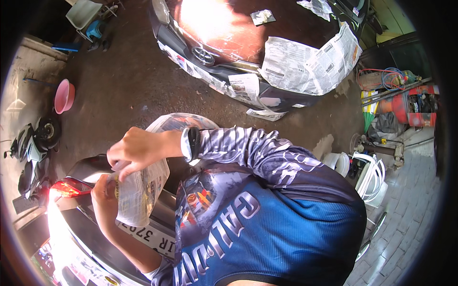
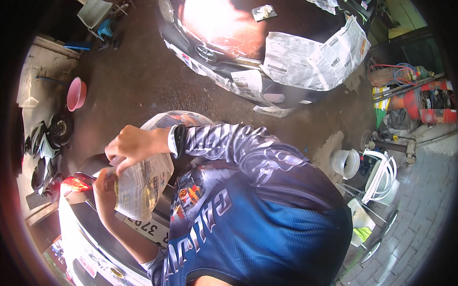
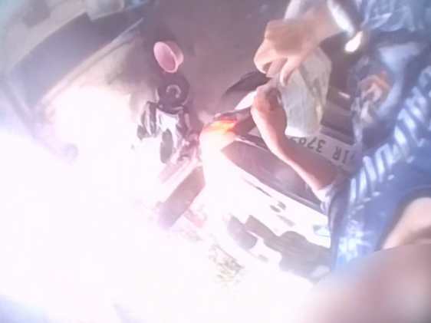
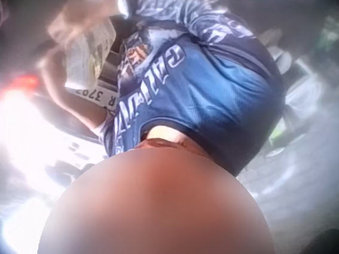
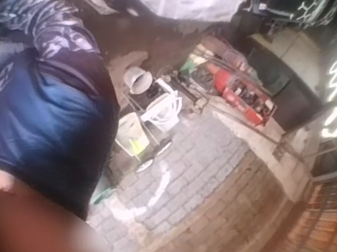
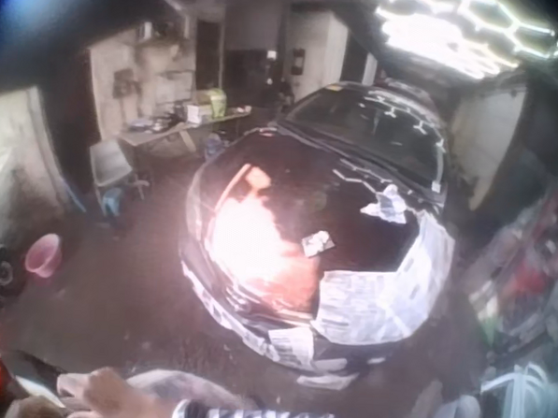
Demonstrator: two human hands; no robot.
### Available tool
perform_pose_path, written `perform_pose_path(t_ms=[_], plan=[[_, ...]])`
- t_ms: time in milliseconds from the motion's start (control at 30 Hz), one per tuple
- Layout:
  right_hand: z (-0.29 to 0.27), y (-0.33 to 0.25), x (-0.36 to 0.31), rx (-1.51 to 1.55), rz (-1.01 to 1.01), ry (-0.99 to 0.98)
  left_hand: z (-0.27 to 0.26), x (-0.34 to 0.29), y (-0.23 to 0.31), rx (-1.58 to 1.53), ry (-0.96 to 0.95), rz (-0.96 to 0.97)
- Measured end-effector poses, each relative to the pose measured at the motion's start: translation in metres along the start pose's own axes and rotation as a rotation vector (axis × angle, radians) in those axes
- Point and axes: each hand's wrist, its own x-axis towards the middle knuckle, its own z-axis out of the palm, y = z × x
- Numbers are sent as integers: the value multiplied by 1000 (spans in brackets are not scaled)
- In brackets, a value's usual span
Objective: The person tears newspaper sheets and uses masking tape to cover the rear bumper of a car. They smooth the paper over the surface and secure it with tape, then briefly wipe the area with a cloth before continuing to apply more newspaper and tape.
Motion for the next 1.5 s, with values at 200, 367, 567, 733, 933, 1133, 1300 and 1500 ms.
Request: perform_pose_path(t_ms=[200,367,567,733,933,1133,1300,1500], plan=[[-37,7,-26,-94,186,-191,-10,-19,-18,33,-17,-2],[-37,-1,-44,-149,71,-43,7,-44,-50,-87,-83,-133],[-51,-6,-56,-25,163,-159,-6,-66,-63,-116,-61,-237],[-127,-5,-86,-179,340,-447,-14,-62,-64,210,-28,-181],[-265,12,-91,-100,528,-481,-27,-51,-48,-28,-4,-79],[-334,17,-102,-294,517,-253,-33,-48,-54,-36,-41,-25],[-343,37,-124,5,584,112,-22,-75,-97,-493,313,-136],[-349,57,-124,96,585,139,31,-79,-125,-902,507,-137]])
